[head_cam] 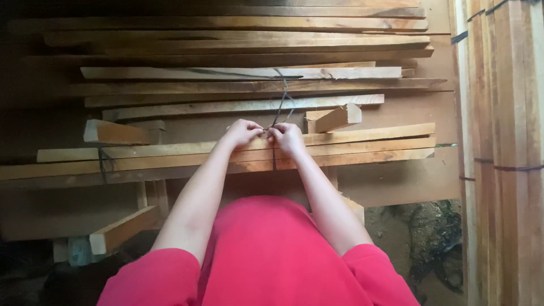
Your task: Organizing and bundling several long pieces of wood together using wire and pliers.
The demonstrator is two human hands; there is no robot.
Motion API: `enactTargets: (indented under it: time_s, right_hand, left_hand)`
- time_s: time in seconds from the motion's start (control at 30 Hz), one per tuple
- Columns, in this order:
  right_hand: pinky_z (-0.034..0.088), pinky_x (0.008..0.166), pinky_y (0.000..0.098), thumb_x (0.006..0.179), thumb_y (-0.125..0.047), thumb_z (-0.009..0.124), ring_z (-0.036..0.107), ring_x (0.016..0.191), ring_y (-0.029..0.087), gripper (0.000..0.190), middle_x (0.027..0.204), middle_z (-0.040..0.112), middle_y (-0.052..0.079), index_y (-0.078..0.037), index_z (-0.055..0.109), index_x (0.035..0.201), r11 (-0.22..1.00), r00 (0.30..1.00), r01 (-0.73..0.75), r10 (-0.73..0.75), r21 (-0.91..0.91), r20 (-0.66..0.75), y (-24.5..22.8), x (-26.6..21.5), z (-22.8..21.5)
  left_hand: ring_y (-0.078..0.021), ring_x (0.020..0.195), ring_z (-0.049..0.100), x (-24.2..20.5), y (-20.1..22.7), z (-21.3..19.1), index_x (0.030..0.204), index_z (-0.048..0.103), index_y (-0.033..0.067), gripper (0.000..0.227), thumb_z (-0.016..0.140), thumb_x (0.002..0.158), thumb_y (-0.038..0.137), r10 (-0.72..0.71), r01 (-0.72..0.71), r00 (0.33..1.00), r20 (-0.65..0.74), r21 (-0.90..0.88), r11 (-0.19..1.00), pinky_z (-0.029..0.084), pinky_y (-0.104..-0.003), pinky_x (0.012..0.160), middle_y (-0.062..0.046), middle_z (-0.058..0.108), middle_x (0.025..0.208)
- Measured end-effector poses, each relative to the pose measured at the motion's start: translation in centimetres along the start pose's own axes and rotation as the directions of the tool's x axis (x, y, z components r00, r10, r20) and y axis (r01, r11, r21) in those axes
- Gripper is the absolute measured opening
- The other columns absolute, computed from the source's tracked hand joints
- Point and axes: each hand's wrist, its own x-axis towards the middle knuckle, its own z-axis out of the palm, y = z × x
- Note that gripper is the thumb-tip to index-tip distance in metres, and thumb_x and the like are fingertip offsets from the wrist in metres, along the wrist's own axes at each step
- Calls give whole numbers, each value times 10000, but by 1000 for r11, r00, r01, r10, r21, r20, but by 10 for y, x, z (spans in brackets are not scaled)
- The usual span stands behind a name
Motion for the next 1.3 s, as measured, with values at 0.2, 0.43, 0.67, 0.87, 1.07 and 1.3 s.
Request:
enactTargets:
  time_s: [0.2,0.43,0.67,0.87,1.07,1.3]
  right_hand:
    - [568,818,386,925,-375,694,739,930,246,197,779,765,-39,-291,788,774,994,1000,-21,20,-110,-16,-11,-2,-6]
    - [546,802,427,930,-348,696,730,934,333,211,809,762,76,-200,791,815,996,998,26,-22,-82,57,-14,-2,-17]
    - [554,816,387,872,-425,742,731,981,289,170,878,781,19,-280,803,808,992,998,-39,45,-123,52,-11,3,-22]
    - [551,803,378,820,-467,791,747,941,293,214,835,782,43,-268,820,892,984,987,-134,143,-118,71,-4,14,-24]
    - [558,763,327,820,-476,776,756,810,194,190,653,743,-20,-293,813,856,976,977,-182,193,-118,91,-15,14,-23]
    - [567,750,322,804,-528,779,763,808,190,246,662,750,-25,-291,817,860,960,961,-243,258,-141,102,-17,18,-21]
  left_hand:
    - [-152,1162,695,3,-2,-2,1090,793,364,227,706,897,446,100,-77,992,83,-245,967,511,-378,1017,84,792,1072]
    - [-220,1267,640,9,6,-4,1170,775,353,357,803,847,502,116,-47,977,179,-349,936,489,-372,1070,26,747,1242]
    - [-183,1244,655,36,0,14,1193,766,393,443,841,793,568,54,54,958,281,-364,930,492,-330,1043,43,755,1239]
    - [-149,1120,694,27,14,-8,1161,793,336,415,869,782,487,4,149,931,364,-391,908,526,-296,933,7,786,1155]
    - [-125,1059,716,17,19,-7,1160,804,210,388,889,810,355,18,202,933,359,-566,799,542,-262,918,-57,783,1155]
    - [-175,1086,724,26,14,6,1173,795,253,439,873,803,477,27,122,957,289,-484,867,542,-305,912,-44,787,1147]
